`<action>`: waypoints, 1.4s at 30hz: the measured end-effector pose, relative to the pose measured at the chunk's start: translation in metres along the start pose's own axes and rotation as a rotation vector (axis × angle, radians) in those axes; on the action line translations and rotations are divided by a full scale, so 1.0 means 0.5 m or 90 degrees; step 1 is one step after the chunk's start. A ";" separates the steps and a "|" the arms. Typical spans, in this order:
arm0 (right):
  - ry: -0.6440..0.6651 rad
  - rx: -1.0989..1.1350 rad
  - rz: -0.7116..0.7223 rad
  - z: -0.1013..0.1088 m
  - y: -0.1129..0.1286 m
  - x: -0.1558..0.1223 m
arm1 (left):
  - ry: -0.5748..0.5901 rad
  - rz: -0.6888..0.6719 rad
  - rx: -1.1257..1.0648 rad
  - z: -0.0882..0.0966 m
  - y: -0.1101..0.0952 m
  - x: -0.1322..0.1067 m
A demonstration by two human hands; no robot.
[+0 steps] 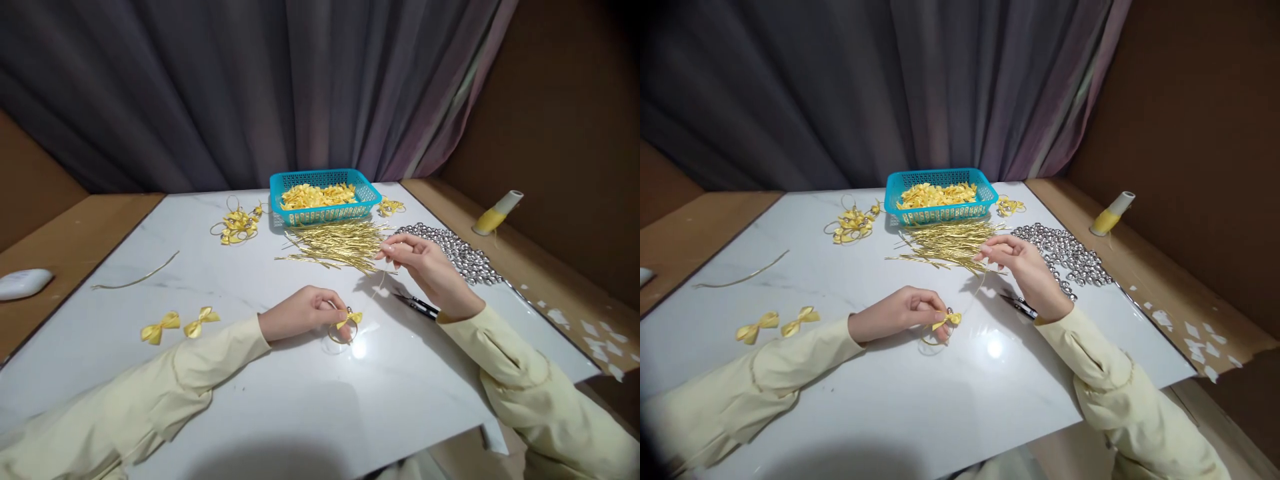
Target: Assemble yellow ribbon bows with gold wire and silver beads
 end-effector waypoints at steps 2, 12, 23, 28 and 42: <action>-0.007 0.017 0.018 0.000 0.017 0.001 | -0.015 -0.015 -0.015 0.005 -0.006 -0.002; 0.164 0.112 0.040 -0.093 0.100 0.026 | 0.043 -0.013 0.100 -0.014 -0.031 -0.016; 0.173 -0.323 0.106 -0.048 0.107 -0.027 | -0.010 -0.202 0.323 0.001 -0.067 -0.020; 0.128 -0.841 0.155 0.033 0.000 -0.107 | -0.026 -0.149 0.230 0.009 -0.045 -0.014; 0.059 -0.828 0.124 0.044 -0.051 -0.158 | -0.164 -0.053 0.158 0.035 -0.020 -0.009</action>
Point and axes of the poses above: each hand's wrist, its own x-axis towards the middle knuckle, its own z-axis out of the back of the hand, y = z × x, the point moved 9 cm from there along x, towards the middle knuckle, and after that the axes turned 14 degrees about -x, right-handed, at the moved point
